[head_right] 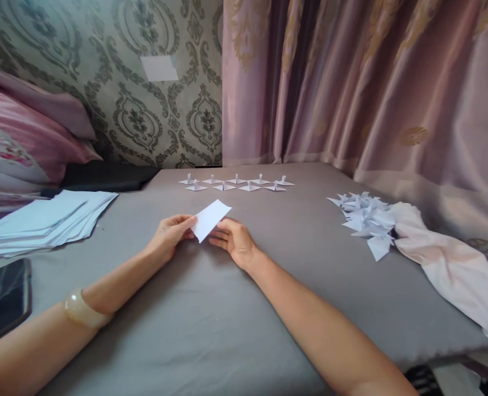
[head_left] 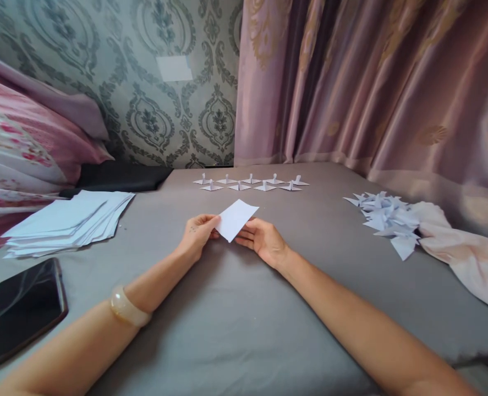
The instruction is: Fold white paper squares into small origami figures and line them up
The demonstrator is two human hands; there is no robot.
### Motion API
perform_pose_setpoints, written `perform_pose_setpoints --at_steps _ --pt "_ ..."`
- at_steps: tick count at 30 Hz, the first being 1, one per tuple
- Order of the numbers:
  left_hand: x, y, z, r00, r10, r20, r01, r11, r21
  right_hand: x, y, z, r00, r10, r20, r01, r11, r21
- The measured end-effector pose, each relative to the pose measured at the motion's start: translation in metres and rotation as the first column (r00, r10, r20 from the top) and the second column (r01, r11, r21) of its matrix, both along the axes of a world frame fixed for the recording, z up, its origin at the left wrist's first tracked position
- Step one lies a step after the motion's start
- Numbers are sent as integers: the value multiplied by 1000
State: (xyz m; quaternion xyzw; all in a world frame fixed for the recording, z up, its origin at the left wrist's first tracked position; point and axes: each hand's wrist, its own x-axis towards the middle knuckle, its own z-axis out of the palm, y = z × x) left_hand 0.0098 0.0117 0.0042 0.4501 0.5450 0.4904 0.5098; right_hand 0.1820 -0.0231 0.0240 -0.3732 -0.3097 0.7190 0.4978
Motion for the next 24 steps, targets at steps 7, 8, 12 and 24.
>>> perform_pose_setpoints --at_steps 7,8,12,24 --pt "0 -9 4 1000 -30 6 30 999 -39 -4 -3 -4 991 -73 112 72 997 15" --pt "0 -10 4 999 -49 6 49 998 -38 -4 -3 -5 987 -102 128 102 995 7" --pt "-2 -11 4 989 -147 -1 147 988 -53 -2 -2 -5 983 -78 165 85 996 -32" --pt "-7 -13 11 924 -378 -63 368 921 -129 20 10 0 929 -74 363 111 990 -82"
